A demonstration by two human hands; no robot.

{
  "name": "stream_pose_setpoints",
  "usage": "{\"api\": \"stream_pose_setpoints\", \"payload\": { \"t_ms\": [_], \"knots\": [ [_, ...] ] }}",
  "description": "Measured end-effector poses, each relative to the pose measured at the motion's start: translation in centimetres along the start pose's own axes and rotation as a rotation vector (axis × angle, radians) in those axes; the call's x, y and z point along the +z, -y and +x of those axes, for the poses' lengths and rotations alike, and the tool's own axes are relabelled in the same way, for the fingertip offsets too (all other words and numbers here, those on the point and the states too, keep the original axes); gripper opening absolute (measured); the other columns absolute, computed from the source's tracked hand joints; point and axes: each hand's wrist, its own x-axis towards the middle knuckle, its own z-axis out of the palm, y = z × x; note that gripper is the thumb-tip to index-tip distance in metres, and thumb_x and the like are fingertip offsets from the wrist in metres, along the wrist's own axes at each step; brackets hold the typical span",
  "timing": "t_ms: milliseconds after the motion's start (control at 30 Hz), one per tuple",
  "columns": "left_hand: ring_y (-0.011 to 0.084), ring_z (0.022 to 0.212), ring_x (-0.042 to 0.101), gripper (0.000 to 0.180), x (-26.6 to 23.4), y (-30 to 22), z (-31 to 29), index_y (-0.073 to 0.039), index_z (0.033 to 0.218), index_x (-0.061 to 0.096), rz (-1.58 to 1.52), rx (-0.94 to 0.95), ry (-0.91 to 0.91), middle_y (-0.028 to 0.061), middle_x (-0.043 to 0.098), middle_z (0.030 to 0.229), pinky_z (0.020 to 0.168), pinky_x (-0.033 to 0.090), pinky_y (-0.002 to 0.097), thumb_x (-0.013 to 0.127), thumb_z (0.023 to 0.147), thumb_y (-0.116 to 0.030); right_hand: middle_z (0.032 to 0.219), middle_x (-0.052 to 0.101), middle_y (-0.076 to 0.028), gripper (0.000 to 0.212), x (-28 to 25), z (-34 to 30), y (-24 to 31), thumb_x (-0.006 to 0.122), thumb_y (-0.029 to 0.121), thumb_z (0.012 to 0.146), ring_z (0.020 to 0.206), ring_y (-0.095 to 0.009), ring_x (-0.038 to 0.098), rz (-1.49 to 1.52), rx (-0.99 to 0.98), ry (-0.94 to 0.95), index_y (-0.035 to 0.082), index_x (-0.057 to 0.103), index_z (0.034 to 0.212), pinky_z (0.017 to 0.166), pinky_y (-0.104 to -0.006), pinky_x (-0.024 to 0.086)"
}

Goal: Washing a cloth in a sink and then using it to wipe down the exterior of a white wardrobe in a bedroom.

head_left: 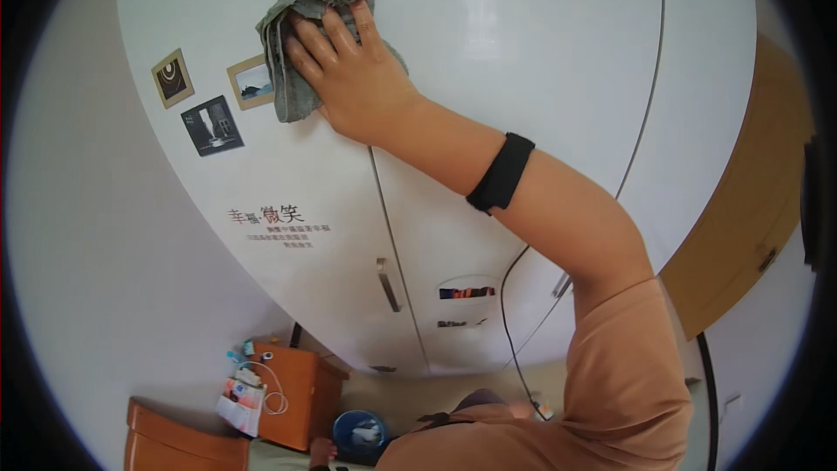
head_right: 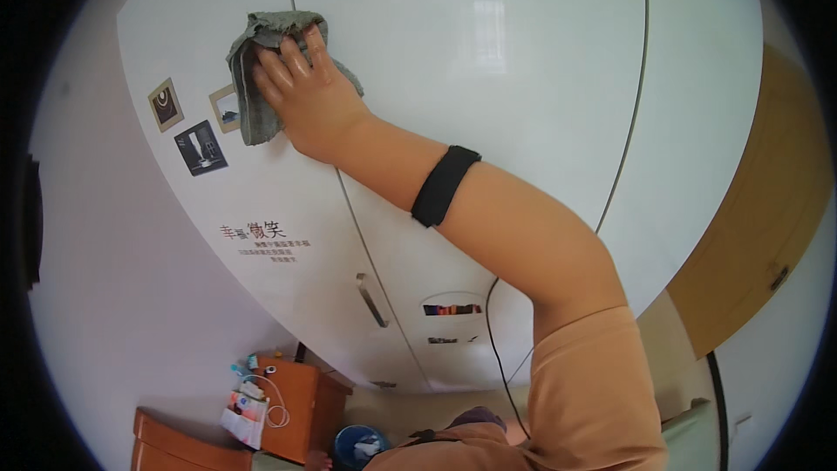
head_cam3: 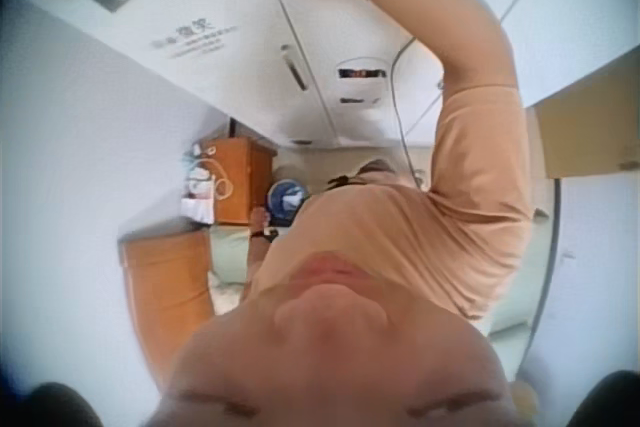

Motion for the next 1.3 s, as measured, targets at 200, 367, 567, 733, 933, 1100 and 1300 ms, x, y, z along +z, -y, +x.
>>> {"api": "stream_pose_setpoints", "payload": {
  "t_ms": [200, 367, 567, 733, 933, 1100, 1300],
  "knots": [
    [0.0213, 0.060, 0.061, 0.020, 0.9, 3.6, -6.4, -0.010, 0.077, 0.062, -0.035, -0.062, -0.037, 0.0090, 0.063, 0.068, 0.048, 0.047, 0.0391, 0.049, 0.087, -0.022, 0.137, 0.042, -0.010, 0.049, -1.6, -3.6, -1.6, 0.046, 0.017, 0.084, 0.126, -0.028, 0.037, 0.107, -0.214, 0.019, 0.007, 0.044, 0.132, 0.109, -0.0467, 0.020],
    [0.0221, 0.062, 0.062, 0.021, 4.5, 1.9, -7.5, -0.010, 0.074, 0.063, 0.128, -0.049, 0.042, 0.0096, 0.064, 0.068, 0.050, 0.047, 0.0398, 0.051, 0.085, -0.022, 0.138, 0.042, -0.005, 0.046, -4.0, -9.7, -6.4, 0.042, 0.015, 0.088, 0.128, -0.020, 0.038, 0.194, -0.222, 0.131, 0.012, 0.041, 0.133, 0.112, -0.0408, 0.019],
    [0.0232, 0.064, 0.063, 0.023, 12.7, -2.7, -5.0, -0.009, 0.069, 0.064, 0.402, -0.017, 0.150, 0.0102, 0.065, 0.070, 0.054, 0.048, 0.0407, 0.052, 0.082, -0.023, 0.134, 0.046, -0.005, 0.042, -9.2, -18.6, -18.0, 0.048, 0.014, 0.085, 0.126, -0.020, 0.041, 0.111, -0.194, 0.152, 0.012, 0.046, 0.127, 0.112, -0.0375, 0.021],
    [0.0241, 0.066, 0.063, 0.025, 22.7, -10.9, 0.7, -0.009, 0.065, 0.066, 0.704, -0.005, 0.424, 0.0108, 0.065, 0.070, 0.057, 0.048, 0.0415, 0.053, 0.080, -0.024, 0.124, 0.051, -0.014, 0.044, -16.9, -29.9, -32.0, 0.063, 0.008, 0.066, 0.121, -0.031, 0.045, -0.003, -0.016, 0.165, 0.004, 0.057, 0.110, 0.108, -0.0419, 0.030],
    [0.0251, 0.064, 0.060, 0.017, 47.7, -17.9, 8.2, -0.011, 0.069, 0.061, 1.632, 0.938, 0.262, 0.0081, 0.062, 0.067, 0.056, 0.047, 0.0387, 0.053, 0.077, -0.023, 0.123, 0.049, -0.026, 0.029, -21.4, -40.4, -42.4, 0.054, 0.001, 0.073, 0.120, -0.040, 0.043, -0.209, 0.213, 0.262, -0.006, 0.060, 0.100, 0.107, -0.0457, 0.030],
    [0.0290, 0.077, 0.061, 0.020, 70.8, -23.6, -12.5, -0.006, 0.089, 0.061, 0.949, 0.851, 0.673, 0.0127, 0.065, 0.083, 0.072, 0.047, 0.0391, 0.047, 0.086, -0.020, 0.128, 0.042, -0.028, 0.043, -23.4, -49.6, -44.7, 0.051, -0.001, 0.076, 0.121, -0.044, 0.039, -0.157, 0.381, 0.487, -0.006, 0.049, 0.119, 0.105, -0.0496, 0.030],
    [0.0241, 0.099, 0.055, 0.029, 74.1, -21.4, -9.4, -0.006, 0.112, 0.056, 1.242, 1.281, 1.032, 0.0071, 0.059, 0.105, 0.086, 0.044, 0.0382, 0.050, 0.093, -0.027, 0.135, 0.032, -0.030, 0.057, -23.2, -49.3, -41.0, 0.052, 0.007, 0.076, 0.128, -0.048, 0.026, 0.002, 0.391, 0.600, -0.004, 0.038, 0.131, 0.106, -0.0581, 0.019]
  ]
}}
